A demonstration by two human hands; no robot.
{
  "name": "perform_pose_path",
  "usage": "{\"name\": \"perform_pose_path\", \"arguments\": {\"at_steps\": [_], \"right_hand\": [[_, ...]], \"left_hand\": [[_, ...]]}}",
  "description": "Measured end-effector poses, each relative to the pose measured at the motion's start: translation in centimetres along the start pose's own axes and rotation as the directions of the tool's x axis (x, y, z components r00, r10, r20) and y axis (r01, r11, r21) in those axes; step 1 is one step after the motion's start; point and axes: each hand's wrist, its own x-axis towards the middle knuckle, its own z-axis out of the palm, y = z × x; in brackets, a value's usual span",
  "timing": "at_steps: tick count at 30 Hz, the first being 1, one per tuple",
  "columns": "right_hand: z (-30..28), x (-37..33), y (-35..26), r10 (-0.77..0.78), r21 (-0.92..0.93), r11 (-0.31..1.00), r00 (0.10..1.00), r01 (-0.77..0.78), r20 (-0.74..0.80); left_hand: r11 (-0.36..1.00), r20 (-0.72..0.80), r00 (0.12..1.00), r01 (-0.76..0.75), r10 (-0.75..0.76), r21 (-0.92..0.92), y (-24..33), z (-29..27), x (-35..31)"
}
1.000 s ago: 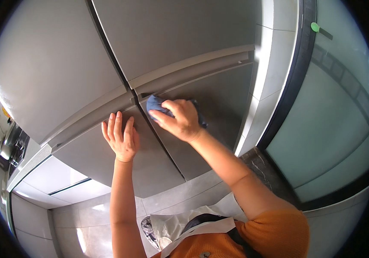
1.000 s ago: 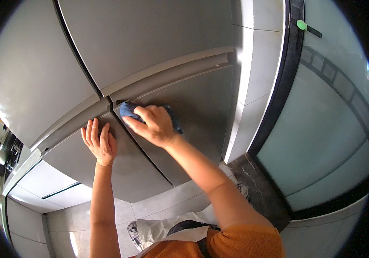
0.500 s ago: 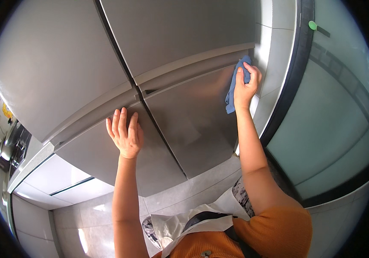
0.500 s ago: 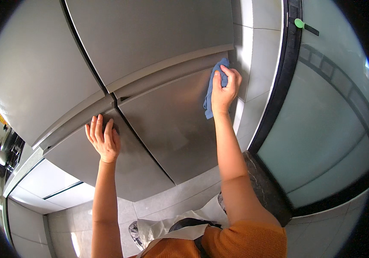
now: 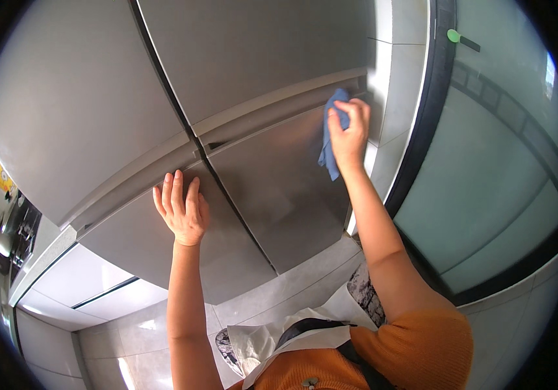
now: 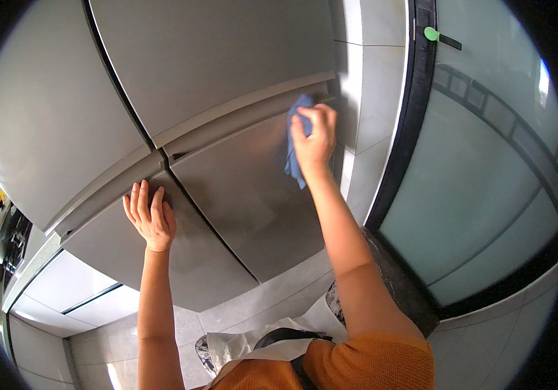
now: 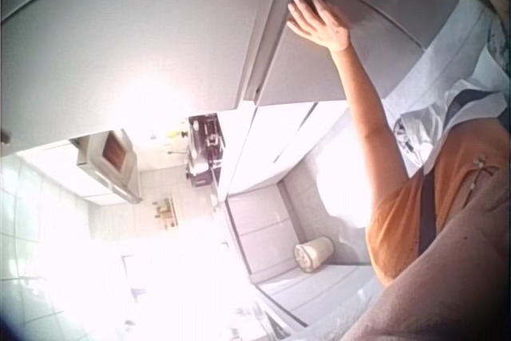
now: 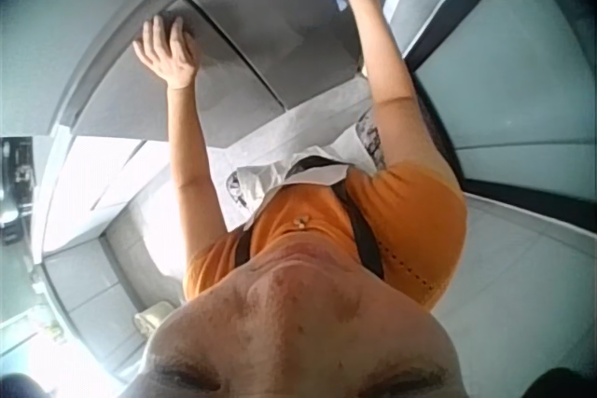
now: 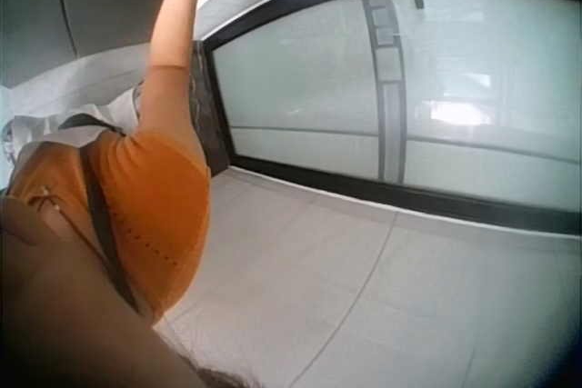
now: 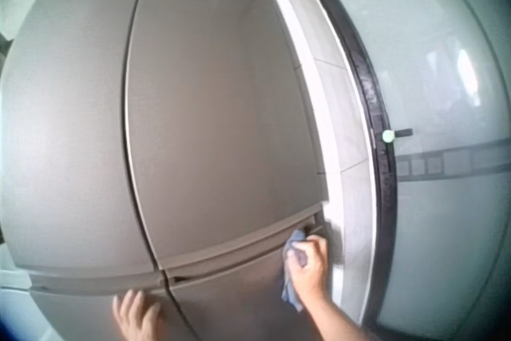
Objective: The person wipes the exterior surfaces and handles of a refrigerator using a cloth and wipes the interior frame of an open freezer door.
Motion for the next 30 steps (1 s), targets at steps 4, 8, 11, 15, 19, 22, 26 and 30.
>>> {"name": "perform_pose_path", "arguments": {"at_steps": [4,8,11,15,19,22,26,30], "right_hand": [[-0.7,1.0,2.5,0.067,-0.073,0.995,0.995,-0.073,-0.071],[-0.3,0.1,-0.5,0.028,-0.060,0.998,1.000,-0.027,0.014],[0.7,-2.1,-3.7,-0.079,0.038,0.996,0.990,0.075,0.114],[0.4,-1.6,-3.4,-0.051,0.041,0.998,0.991,0.046,0.124],[-0.1,0.0,1.3,0.099,-0.023,0.995,0.995,-0.100,-0.030],[-0.3,0.5,2.2,0.129,-0.075,0.988,0.989,-0.134,-0.072],[-0.2,-0.6,-1.9,0.027,-0.015,1.000,0.995,-0.026,0.093],[0.9,-4.0,-7.0,-0.287,0.152,0.957,0.893,0.248,0.346]], "left_hand": [[1.000,-0.017,1.000,-0.004,0.004,0.005,0.2,0.2,0.2],[1.000,-0.030,1.000,0.005,-0.005,0.003,0.2,0.3,0.4],[1.000,-0.027,1.000,-0.005,0.005,0.006,0.1,0.2,0.1],[1.000,-0.003,1.000,0.000,0.000,0.010,-0.1,-0.1,-0.2],[1.000,-0.001,1.000,-0.005,0.005,-0.014,0.0,-0.1,0.0],[1.000,-0.018,1.000,0.001,-0.002,-0.013,0.1,0.2,0.2],[1.000,-0.005,1.000,-0.001,0.001,-0.005,0.1,0.2,0.0],[1.000,-0.006,1.000,-0.012,0.012,-0.011,-0.2,0.3,0.0]]}}
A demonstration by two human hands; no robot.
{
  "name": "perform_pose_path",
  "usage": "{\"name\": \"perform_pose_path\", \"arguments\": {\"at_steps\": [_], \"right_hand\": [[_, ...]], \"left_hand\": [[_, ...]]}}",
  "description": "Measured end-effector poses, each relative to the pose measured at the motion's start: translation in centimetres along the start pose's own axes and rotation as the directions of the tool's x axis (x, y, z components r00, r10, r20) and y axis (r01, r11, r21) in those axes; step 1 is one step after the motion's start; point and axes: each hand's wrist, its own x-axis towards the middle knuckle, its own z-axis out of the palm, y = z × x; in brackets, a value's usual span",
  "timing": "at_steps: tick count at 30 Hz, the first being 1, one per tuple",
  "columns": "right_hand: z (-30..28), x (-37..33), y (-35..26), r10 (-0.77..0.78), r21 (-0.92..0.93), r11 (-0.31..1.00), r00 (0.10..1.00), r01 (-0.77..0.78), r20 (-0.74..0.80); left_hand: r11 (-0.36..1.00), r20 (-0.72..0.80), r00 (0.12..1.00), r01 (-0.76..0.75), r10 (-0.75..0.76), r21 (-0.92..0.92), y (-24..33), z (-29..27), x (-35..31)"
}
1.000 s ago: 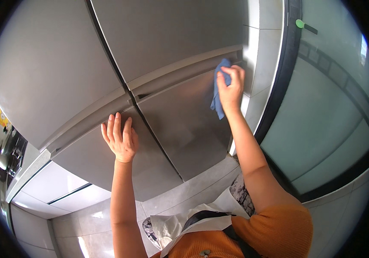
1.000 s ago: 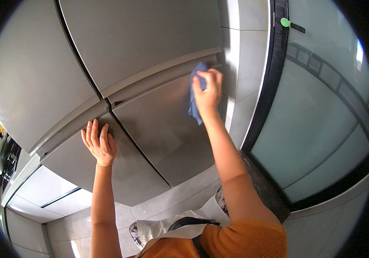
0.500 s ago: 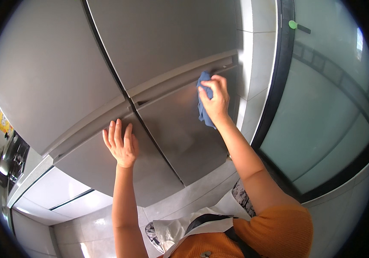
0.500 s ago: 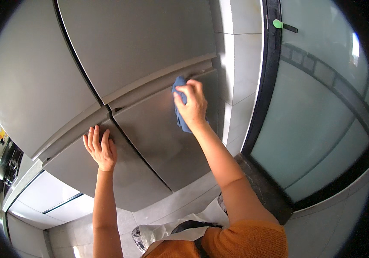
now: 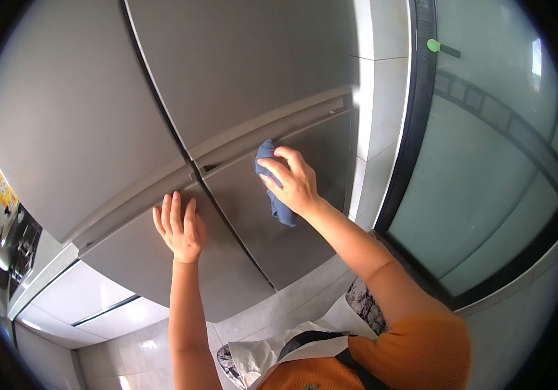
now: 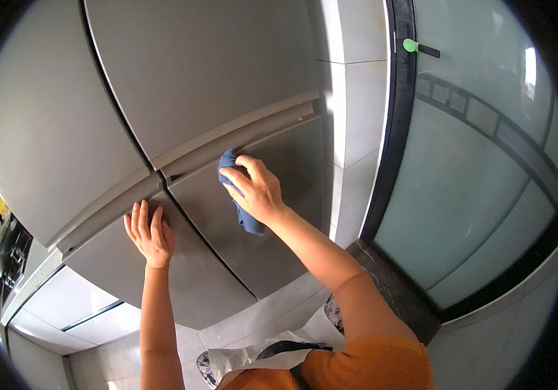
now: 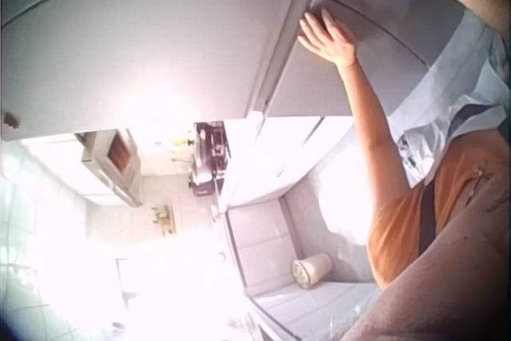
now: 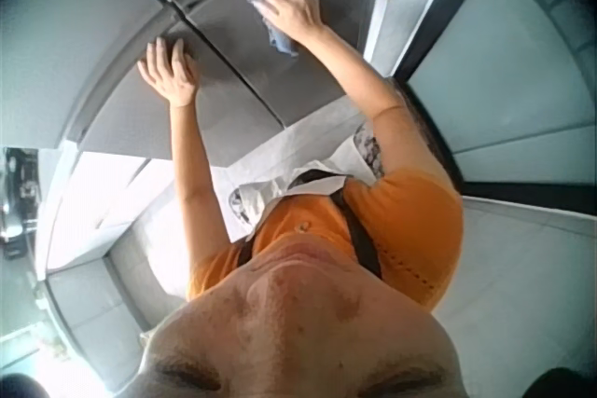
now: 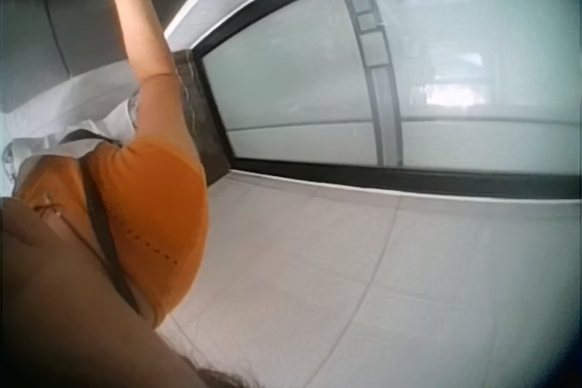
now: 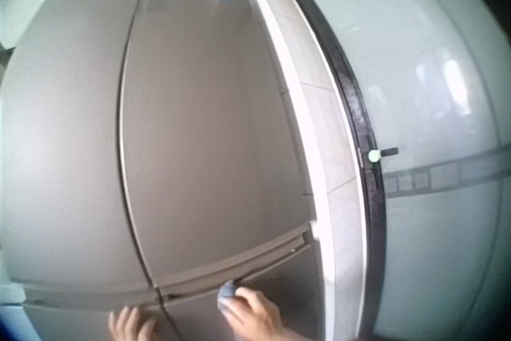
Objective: The person wipes the exterior surfaces and handles of a refrigerator using a cloth and wipes the interior frame of an open freezer door.
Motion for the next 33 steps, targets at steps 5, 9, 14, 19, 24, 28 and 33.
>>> {"name": "perform_pose_path", "arguments": {"at_steps": [5,9,14,19,24,28,33], "right_hand": [[-1.1,0.3,4.6,0.047,-0.129,0.989,0.984,-0.070,-0.174],[-4.0,0.7,11.3,0.207,-0.107,0.958,0.901,-0.265,-0.380],[-2.9,0.2,11.9,0.274,-0.070,0.936,0.841,-0.344,-0.467],[-1.7,-2.3,17.5,0.749,0.460,0.626,0.320,-0.630,-0.580],[-3.9,-3.0,10.9,0.507,0.134,0.854,0.746,-0.502,-0.431],[-3.4,-0.6,8.2,0.234,0.021,0.972,0.945,-0.235,-0.229],[-0.7,0.5,3.9,-0.060,-0.002,0.998,0.991,0.060,-0.118]], "left_hand": [[1.000,-0.001,1.000,0.009,-0.009,0.025,0.0,-0.2,-0.1],[1.000,-0.015,1.000,0.016,-0.016,0.021,0.2,-0.3,0.1],[0.999,-0.016,1.000,0.008,-0.007,0.047,0.2,-0.2,-0.1],[0.999,-0.031,0.999,0.029,-0.028,0.031,0.4,0.4,0.3],[0.997,-0.028,0.999,0.041,-0.039,0.063,0.2,0.2,0.1],[0.999,-0.019,0.999,0.042,-0.041,0.034,0.4,0.1,0.3],[0.999,-0.004,1.000,0.022,-0.022,0.046,0.3,0.0,-0.1]]}}
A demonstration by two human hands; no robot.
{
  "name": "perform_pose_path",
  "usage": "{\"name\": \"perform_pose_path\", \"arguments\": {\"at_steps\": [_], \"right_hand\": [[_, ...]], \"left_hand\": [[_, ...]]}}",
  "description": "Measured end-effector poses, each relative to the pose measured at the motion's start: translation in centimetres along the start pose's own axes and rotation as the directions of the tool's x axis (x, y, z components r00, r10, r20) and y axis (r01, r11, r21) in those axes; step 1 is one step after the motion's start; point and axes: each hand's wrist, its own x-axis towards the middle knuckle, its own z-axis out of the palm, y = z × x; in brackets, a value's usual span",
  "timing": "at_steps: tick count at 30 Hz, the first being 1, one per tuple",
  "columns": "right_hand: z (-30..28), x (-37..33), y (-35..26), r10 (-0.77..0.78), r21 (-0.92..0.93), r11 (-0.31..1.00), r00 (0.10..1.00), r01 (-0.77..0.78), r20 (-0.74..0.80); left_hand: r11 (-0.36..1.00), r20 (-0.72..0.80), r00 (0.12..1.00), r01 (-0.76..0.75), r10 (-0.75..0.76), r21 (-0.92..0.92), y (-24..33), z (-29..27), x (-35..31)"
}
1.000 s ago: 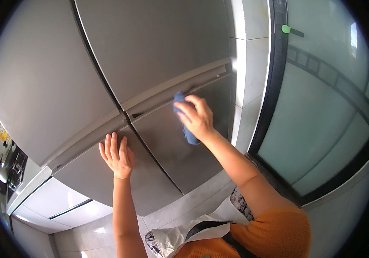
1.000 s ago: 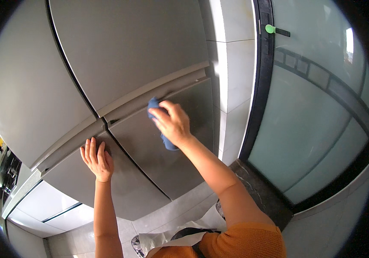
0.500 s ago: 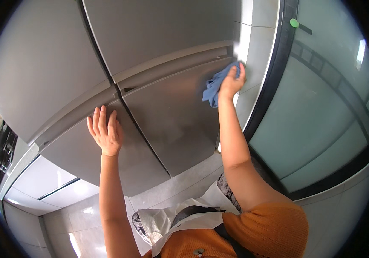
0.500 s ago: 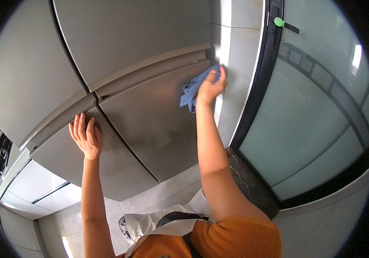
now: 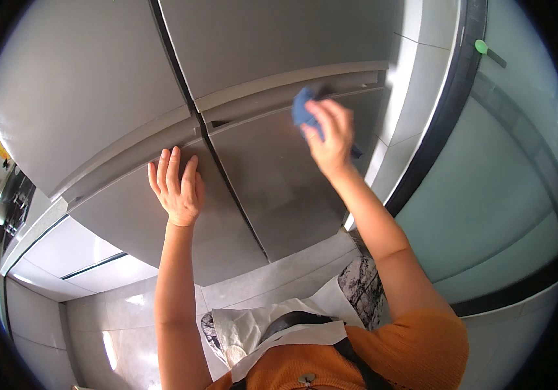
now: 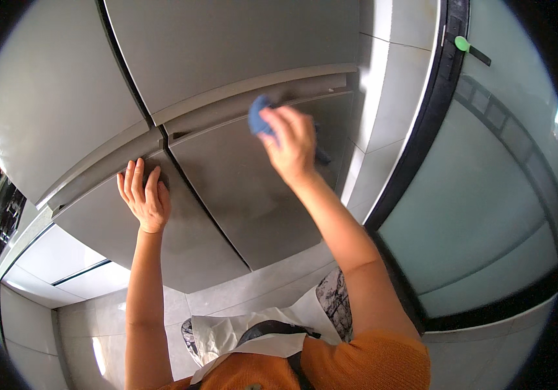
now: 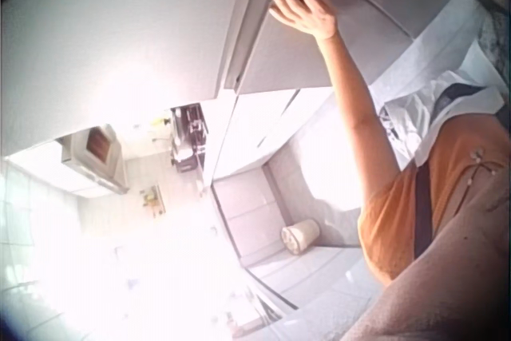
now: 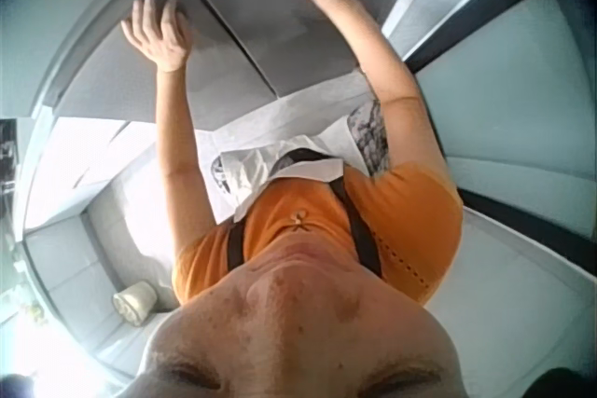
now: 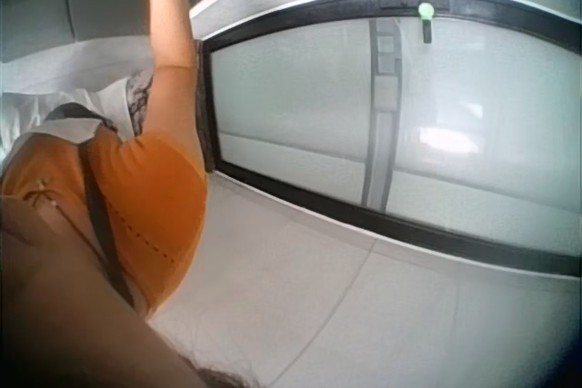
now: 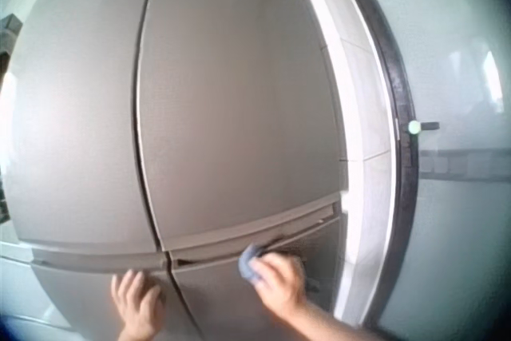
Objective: The person wipes the exterior surfaces and handles of a refrigerator using a cloth and wipes the interior frame of an open freezer door.
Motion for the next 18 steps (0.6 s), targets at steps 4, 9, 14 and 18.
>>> {"name": "perform_pose_path", "arguments": {"at_steps": [4,9,14,18], "right_hand": [[2.3,-4.5,-2.5,-0.233,0.110,0.969,0.966,0.221,0.109],[1.2,-17.0,-1.0,-0.563,0.244,0.824,0.696,0.511,0.445],[-1.4,-19.1,0.9,-0.428,0.224,0.902,0.695,0.369,0.577],[0.2,-9.0,-1.9,-0.329,0.111,0.944,0.902,0.310,0.280]], "left_hand": [[1.000,-0.009,1.000,0.005,-0.005,0.006,0.2,0.1,0.1],[1.000,-0.005,1.000,0.005,-0.005,-0.014,-0.1,0.4,-0.3],[1.000,-0.005,1.000,0.009,-0.009,0.016,-0.4,0.6,-0.4],[1.000,-0.026,1.000,0.016,-0.015,0.012,-0.3,0.9,-0.3]]}}
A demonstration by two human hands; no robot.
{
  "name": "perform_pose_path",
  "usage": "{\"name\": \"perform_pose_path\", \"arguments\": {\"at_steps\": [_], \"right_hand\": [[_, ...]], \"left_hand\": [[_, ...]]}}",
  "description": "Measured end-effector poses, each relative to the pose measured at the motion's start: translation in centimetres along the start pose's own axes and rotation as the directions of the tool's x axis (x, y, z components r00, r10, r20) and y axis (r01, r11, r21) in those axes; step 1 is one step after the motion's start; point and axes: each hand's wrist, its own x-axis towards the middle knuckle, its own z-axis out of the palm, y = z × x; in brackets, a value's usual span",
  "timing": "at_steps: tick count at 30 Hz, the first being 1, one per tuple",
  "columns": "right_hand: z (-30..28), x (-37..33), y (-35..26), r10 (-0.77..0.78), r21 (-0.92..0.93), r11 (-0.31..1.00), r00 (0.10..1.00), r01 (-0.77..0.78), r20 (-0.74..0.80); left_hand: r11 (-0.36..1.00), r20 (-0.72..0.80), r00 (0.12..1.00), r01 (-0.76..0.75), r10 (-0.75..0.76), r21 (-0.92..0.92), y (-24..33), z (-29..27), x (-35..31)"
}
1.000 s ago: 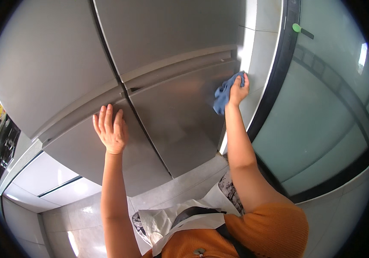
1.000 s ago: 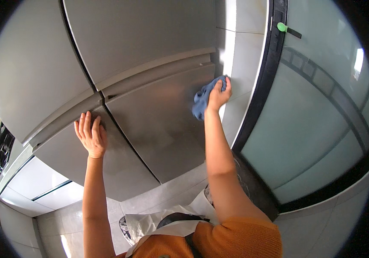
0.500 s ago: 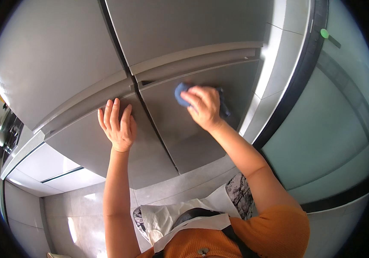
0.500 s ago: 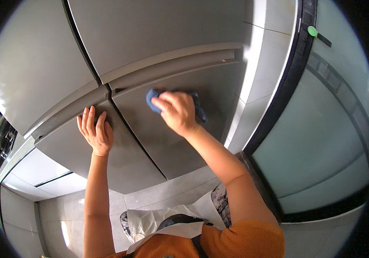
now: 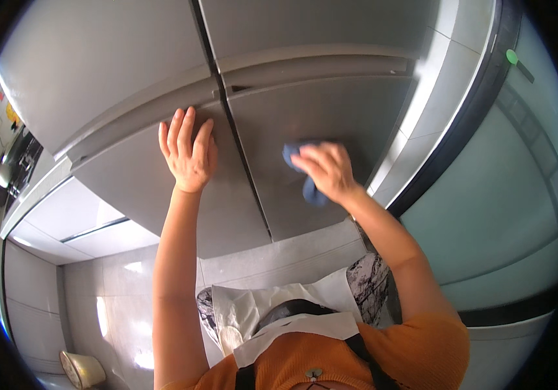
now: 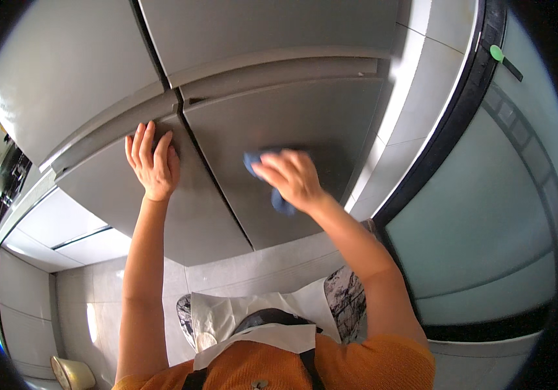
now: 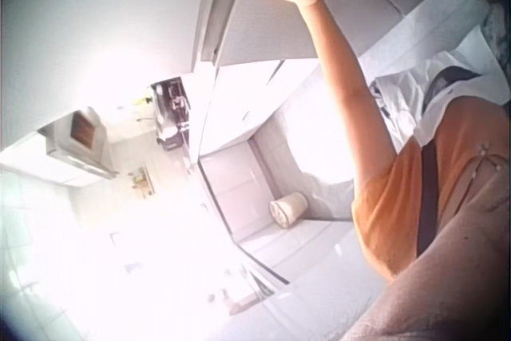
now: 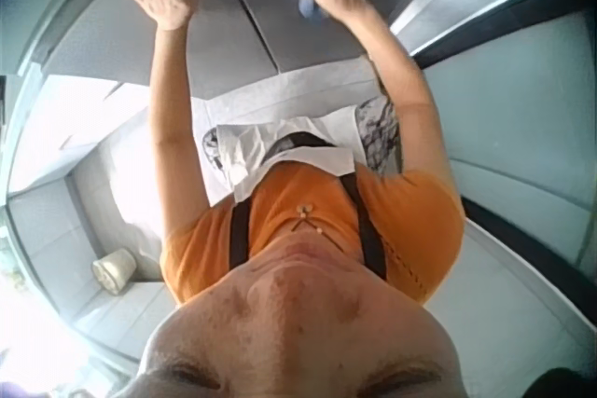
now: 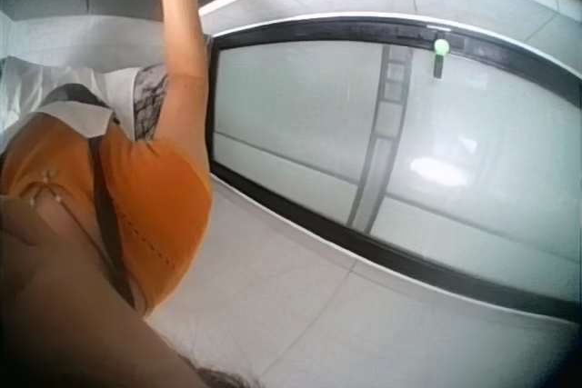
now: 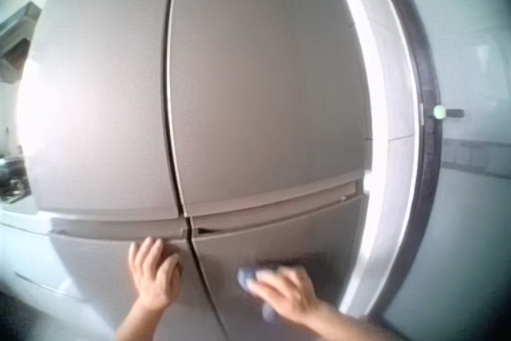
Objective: The person wipes the exterior surfaces and handles of a refrigerator using a cloth and wipes the interior frame of an open freezer door.
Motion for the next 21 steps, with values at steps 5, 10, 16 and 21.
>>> {"name": "perform_pose_path", "arguments": {"at_steps": [5,10,16,21], "right_hand": [[1.2,12.6,1.5,0.048,-0.073,0.995,0.948,-0.075,-0.314],[4.0,11.0,-1.6,0.134,0.085,0.990,0.956,-0.115,-0.263],[8.1,1.1,-4.3,-0.045,0.171,0.983,0.989,0.069,-0.139],[12.3,-11.4,-5.3,-0.386,0.169,0.916,0.914,0.364,0.123]], "left_hand": [[0.999,0.004,1.000,-0.021,0.021,-0.049,-0.4,0.1,-0.1],[0.977,0.065,0.992,0.117,-0.107,-0.178,1.2,-1.6,-2.5],[0.895,0.346,0.873,0.416,-0.345,-0.158,6.6,-3.2,-14.9],[0.829,0.492,0.780,0.528,-0.386,-0.186,8.5,-2.6,-19.4]]}}
